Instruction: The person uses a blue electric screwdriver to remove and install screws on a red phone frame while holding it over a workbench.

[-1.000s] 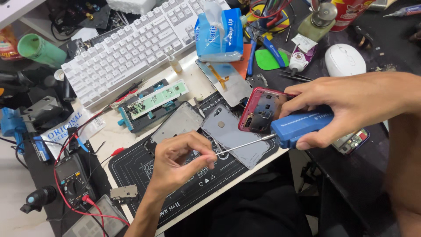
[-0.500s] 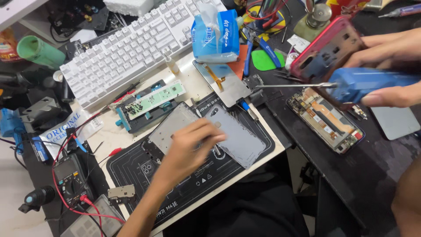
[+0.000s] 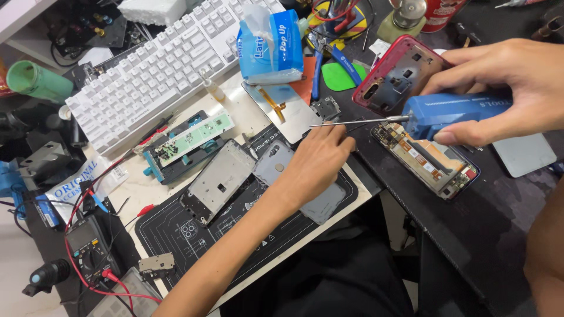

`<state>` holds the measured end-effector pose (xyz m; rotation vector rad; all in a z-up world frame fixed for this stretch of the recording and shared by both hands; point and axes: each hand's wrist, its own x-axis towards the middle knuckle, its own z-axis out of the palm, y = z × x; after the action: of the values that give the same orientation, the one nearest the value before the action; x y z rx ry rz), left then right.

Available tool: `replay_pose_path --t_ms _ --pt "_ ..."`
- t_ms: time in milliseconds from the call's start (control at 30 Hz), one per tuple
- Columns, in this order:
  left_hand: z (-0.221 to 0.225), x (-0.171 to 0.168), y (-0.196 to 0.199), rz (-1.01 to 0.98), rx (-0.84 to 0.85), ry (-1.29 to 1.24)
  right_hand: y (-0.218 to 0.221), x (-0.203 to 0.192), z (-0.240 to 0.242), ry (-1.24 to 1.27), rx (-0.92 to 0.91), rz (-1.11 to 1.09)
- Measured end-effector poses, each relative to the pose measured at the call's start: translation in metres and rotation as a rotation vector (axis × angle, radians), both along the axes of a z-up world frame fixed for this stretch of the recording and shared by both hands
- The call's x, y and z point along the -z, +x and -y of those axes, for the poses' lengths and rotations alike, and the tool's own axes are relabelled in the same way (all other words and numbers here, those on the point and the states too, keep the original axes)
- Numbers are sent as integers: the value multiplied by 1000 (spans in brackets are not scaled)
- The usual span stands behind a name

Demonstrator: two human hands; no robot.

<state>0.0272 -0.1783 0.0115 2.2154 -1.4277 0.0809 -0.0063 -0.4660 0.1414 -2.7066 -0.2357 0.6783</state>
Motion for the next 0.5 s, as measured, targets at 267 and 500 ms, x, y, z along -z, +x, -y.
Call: replay_pose_path --t_ms 267,500 --pt "-20 -8 13 -466 -30 -287 -2 15 15 35 -29 49" --pt "-104 -28 71 -1624 248 -1360 9 78 44 405 -220 203"
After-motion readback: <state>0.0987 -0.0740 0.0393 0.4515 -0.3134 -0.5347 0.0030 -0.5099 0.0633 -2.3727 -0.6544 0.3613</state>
